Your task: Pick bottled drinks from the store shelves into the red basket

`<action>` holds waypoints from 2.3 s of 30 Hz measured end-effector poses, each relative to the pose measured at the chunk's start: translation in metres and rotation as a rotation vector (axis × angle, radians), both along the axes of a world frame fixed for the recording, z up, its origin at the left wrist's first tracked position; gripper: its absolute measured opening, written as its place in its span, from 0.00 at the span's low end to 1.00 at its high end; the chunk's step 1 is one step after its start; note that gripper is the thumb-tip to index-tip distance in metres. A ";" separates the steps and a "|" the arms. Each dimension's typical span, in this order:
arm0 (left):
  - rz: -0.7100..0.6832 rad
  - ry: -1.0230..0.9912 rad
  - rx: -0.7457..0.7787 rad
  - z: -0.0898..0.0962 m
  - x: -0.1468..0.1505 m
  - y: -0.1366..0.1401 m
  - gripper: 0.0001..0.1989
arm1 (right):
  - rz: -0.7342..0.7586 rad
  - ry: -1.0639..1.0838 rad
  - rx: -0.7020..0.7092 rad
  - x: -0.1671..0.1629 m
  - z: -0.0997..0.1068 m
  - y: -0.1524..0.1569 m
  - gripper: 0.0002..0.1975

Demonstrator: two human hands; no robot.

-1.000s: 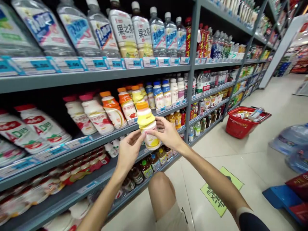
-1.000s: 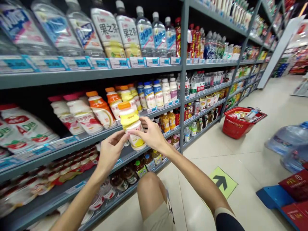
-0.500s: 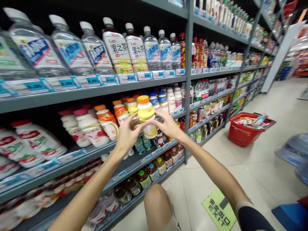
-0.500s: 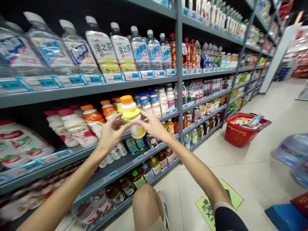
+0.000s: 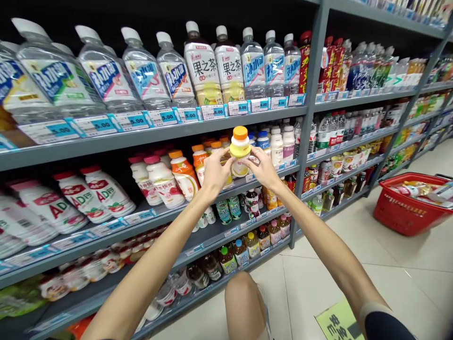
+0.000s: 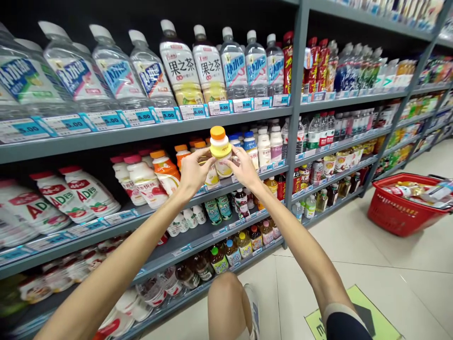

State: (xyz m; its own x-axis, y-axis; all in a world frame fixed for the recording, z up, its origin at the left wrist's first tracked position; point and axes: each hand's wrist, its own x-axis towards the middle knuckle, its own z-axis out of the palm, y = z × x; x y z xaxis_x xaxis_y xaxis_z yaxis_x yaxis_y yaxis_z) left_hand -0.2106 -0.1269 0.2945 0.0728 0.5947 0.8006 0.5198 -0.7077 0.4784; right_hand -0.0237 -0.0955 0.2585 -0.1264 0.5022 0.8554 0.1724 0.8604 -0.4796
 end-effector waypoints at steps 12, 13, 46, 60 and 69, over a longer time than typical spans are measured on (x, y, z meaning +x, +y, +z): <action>0.011 0.012 -0.107 -0.034 0.000 0.015 0.20 | -0.020 -0.006 -0.035 -0.006 -0.030 0.032 0.26; 0.057 0.049 -0.105 -0.036 -0.001 0.016 0.20 | 0.003 0.014 -0.066 -0.008 -0.033 0.035 0.26; 0.116 0.115 -0.503 -0.101 0.020 0.018 0.21 | -0.442 -0.268 -0.178 -0.049 0.056 0.104 0.26; 0.063 0.101 -0.474 -0.100 0.013 0.004 0.27 | -0.383 -0.259 -0.102 -0.036 0.058 0.085 0.26; 0.180 0.071 -0.388 -0.096 -0.038 -0.010 0.14 | -0.323 -0.238 -0.178 0.039 -0.050 0.041 0.15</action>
State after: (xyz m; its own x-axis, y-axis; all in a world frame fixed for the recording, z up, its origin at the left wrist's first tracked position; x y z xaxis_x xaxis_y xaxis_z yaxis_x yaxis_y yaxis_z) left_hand -0.2487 -0.1372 0.1988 -0.0127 0.8587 0.5123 0.6599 -0.3777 0.6495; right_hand 0.0153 -0.0546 0.2080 -0.1220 0.6853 0.7180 0.5426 0.6518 -0.5299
